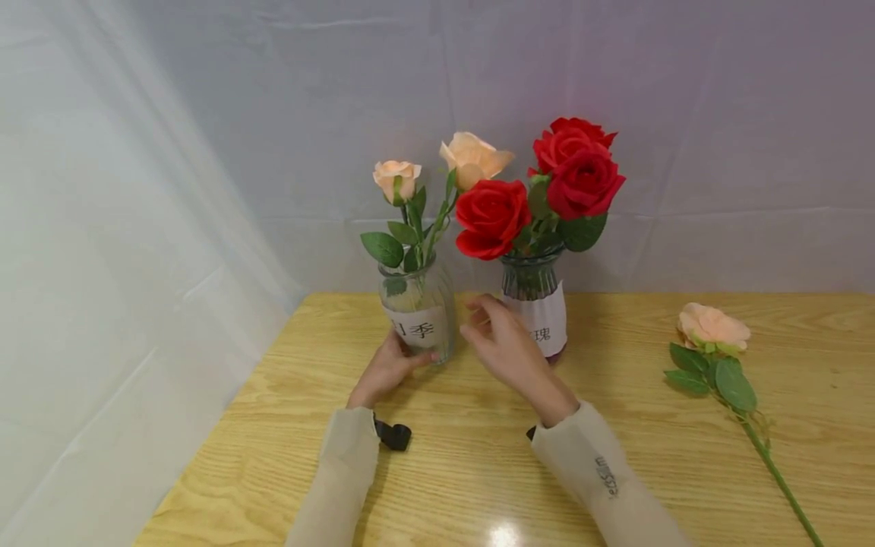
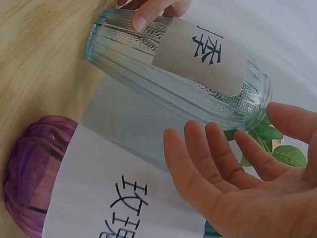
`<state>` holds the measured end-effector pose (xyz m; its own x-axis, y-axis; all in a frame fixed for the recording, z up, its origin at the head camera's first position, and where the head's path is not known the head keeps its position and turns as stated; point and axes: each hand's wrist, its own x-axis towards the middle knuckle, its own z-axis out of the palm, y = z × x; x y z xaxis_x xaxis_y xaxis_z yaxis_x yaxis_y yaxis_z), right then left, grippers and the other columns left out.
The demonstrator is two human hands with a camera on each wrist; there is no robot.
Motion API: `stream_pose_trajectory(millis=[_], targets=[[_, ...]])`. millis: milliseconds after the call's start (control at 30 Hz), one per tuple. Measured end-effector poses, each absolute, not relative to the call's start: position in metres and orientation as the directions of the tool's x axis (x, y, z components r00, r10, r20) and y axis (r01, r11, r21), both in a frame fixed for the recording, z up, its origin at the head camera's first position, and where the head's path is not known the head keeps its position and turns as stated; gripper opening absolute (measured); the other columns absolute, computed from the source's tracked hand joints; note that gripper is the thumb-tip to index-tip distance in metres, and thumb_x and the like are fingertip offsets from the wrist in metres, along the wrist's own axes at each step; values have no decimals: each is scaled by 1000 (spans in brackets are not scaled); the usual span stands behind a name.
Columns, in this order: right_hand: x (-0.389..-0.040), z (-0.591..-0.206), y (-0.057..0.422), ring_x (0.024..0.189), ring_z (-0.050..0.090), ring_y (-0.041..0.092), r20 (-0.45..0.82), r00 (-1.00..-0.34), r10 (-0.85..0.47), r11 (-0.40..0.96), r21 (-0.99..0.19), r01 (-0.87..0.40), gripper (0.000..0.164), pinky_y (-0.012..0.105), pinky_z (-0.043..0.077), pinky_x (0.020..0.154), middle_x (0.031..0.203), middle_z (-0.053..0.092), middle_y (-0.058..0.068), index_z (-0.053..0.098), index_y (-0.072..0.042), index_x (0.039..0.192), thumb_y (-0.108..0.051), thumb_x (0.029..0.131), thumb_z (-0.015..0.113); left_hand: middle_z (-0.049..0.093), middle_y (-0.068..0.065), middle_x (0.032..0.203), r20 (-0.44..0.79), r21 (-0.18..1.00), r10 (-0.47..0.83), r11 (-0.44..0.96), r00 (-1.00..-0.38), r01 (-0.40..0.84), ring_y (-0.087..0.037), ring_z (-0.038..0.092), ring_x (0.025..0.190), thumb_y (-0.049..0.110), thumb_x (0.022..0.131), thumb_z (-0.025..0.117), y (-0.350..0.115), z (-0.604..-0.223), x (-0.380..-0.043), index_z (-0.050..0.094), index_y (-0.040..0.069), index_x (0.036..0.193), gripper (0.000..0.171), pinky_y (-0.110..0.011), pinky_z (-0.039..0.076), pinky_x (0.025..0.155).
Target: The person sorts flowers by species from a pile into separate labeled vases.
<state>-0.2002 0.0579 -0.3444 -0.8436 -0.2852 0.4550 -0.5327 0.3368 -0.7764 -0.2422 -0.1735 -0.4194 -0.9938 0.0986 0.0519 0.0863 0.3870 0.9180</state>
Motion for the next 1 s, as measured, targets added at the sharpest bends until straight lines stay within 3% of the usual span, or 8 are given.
stream_pose_trajectory(millis=[333, 1000], targets=[[-193, -349, 74, 89, 68, 40, 447, -856, -260, 409, -752, -516, 29, 51, 57, 78, 105, 66, 25, 61, 13, 118, 4, 92, 68, 42, -22, 154, 47, 926, 107, 367, -993, 83, -36, 38, 143, 9, 84, 83, -171, -418, -243, 26, 1, 156, 92, -48, 26, 118], [-188, -362, 124, 85, 68, 40, 410, -869, -275, 570, -658, -491, 25, 53, 57, 74, 101, 67, 27, 61, 12, 112, 3, 90, 69, 38, -22, 157, 55, 921, 115, 378, -992, 95, -36, 33, 146, 10, 85, 83, -173, -419, -243, 23, 1, 158, 95, -47, 23, 120]])
